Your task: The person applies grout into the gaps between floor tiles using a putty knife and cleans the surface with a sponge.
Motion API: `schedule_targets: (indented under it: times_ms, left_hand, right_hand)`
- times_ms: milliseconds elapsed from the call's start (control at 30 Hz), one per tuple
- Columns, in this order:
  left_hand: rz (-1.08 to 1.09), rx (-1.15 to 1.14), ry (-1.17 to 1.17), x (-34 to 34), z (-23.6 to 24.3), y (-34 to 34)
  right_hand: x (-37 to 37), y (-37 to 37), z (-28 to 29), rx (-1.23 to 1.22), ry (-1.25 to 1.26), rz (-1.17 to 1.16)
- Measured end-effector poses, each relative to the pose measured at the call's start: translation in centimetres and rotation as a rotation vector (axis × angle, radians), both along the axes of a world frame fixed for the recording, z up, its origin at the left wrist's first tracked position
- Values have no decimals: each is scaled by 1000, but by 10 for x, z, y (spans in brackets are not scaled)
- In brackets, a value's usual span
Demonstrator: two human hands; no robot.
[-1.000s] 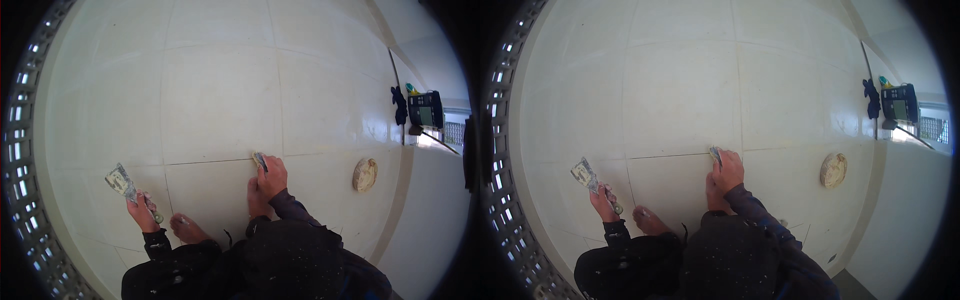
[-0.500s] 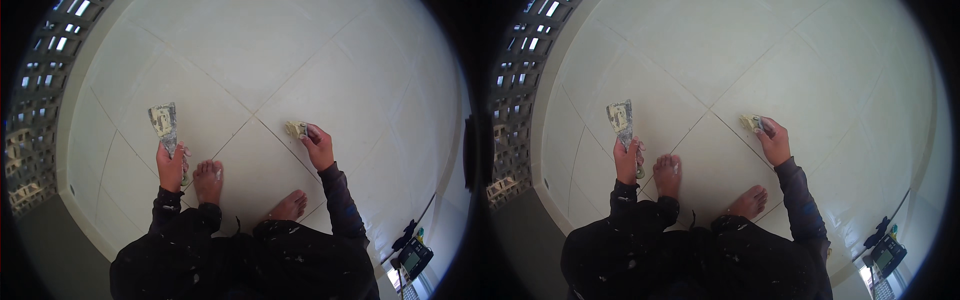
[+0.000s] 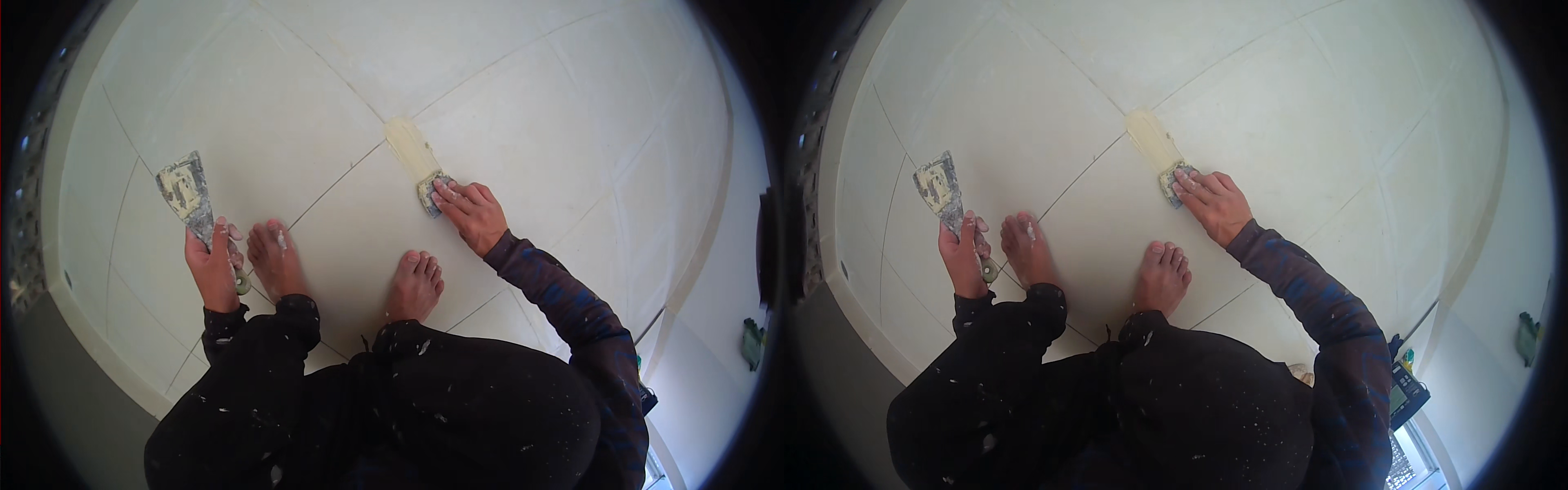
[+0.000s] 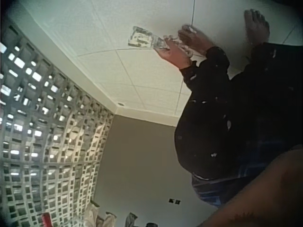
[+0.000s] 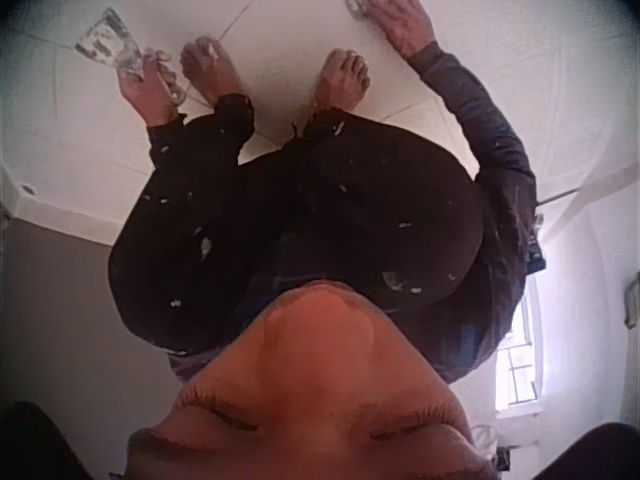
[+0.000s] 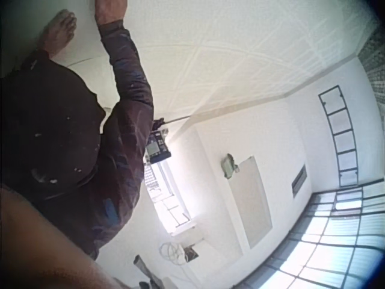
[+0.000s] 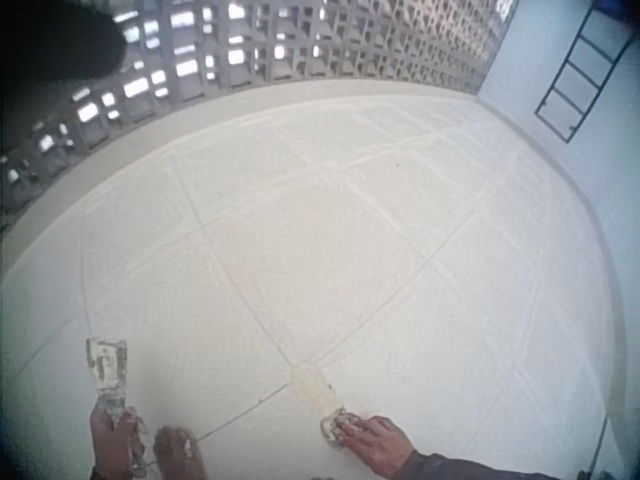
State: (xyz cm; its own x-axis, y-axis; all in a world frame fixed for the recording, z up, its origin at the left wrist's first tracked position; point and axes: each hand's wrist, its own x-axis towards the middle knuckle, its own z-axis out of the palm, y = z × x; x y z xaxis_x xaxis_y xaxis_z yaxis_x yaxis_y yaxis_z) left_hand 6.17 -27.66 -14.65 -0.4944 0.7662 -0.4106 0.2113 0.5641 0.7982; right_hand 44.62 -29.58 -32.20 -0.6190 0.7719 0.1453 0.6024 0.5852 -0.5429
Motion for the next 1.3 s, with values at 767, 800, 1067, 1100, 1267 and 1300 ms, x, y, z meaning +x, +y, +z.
schedule_targets:
  times_ms: [767,800,1067,1100,1267,1300]
  left_hand:
    - [-478,266,-230,-20,-6,3]
    - [-532,230,-264,-17,-4,0]
    - [-968,101,-377,120,-10,-26]
    - [-1023,84,-380,128,-4,-26]
    - [-1098,178,-370,132,-8,-27]
    - [-1028,176,-421,136,-7,-28]
  right_hand:
    - [-63,-222,102,-692,1776,-1315]
    - [-84,-214,110,-702,1894,-1224]
    - [-90,-160,119,-742,1929,-993]
    - [-94,-155,122,-733,1900,-988]
    - [-104,-140,128,-645,1694,-1011]
    - [-102,-141,127,-614,1589,-1029]
